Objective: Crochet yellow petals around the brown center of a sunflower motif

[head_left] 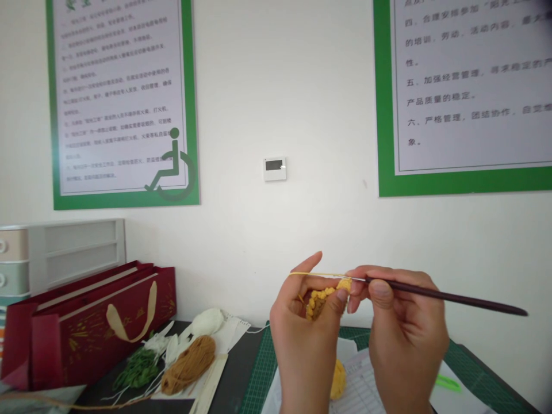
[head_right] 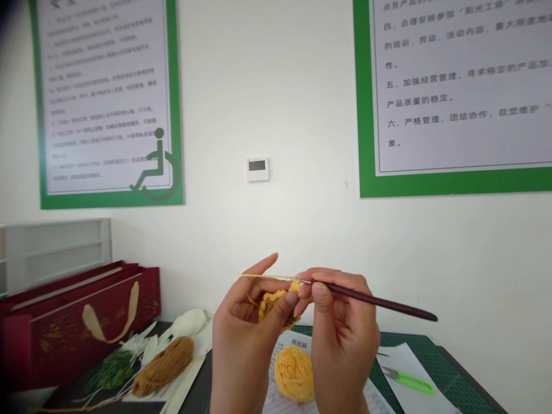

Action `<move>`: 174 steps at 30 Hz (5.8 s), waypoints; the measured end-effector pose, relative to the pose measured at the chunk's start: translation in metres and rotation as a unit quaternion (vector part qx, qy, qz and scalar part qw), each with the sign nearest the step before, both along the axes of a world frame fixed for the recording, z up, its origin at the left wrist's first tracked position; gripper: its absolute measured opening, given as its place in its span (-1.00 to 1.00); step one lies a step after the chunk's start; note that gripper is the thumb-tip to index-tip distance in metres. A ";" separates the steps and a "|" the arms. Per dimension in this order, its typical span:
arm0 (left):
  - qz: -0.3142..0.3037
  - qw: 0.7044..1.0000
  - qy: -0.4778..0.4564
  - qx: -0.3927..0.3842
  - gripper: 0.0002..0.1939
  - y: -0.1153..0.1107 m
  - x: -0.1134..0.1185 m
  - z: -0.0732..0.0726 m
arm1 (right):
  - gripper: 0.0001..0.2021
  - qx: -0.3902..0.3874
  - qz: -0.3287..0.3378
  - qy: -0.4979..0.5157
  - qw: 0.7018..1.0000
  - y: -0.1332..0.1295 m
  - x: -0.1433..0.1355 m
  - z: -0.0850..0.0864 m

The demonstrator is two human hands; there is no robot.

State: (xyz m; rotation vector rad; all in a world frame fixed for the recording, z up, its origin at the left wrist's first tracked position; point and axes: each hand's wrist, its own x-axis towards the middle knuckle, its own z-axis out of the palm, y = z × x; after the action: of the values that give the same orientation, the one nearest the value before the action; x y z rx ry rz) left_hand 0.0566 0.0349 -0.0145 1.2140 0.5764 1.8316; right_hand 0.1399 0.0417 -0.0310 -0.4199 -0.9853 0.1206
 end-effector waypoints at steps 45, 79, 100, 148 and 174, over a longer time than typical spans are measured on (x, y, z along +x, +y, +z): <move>0.020 0.996 0.082 0.005 -0.68 -0.020 -0.031 0.014 | -0.90 -0.040 0.302 0.017 0.952 0.000 0.003 0.008; -0.055 0.998 0.022 -0.016 -0.05 -0.026 -0.036 0.017 | -0.94 -0.033 0.206 -0.131 0.969 0.006 0.017 0.003; -0.049 0.998 0.028 -0.032 -0.12 -0.024 -0.042 0.018 | -0.96 -0.028 0.217 -0.118 0.969 0.005 0.010 0.003; 0.004 1.000 0.020 -0.005 -0.30 -0.026 -0.033 0.015 | -0.89 -0.081 0.280 -0.081 0.953 0.004 0.011 0.008; -0.011 0.999 0.024 -0.026 -0.05 -0.031 -0.031 0.019 | -0.94 -0.027 0.223 -0.144 0.964 0.007 0.018 0.005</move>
State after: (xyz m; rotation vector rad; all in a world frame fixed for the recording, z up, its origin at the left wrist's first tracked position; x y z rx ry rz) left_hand 0.0260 0.0038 0.0048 1.2275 0.6318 1.7631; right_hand 0.1579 0.0490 -0.0261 -0.2613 -1.3559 0.5060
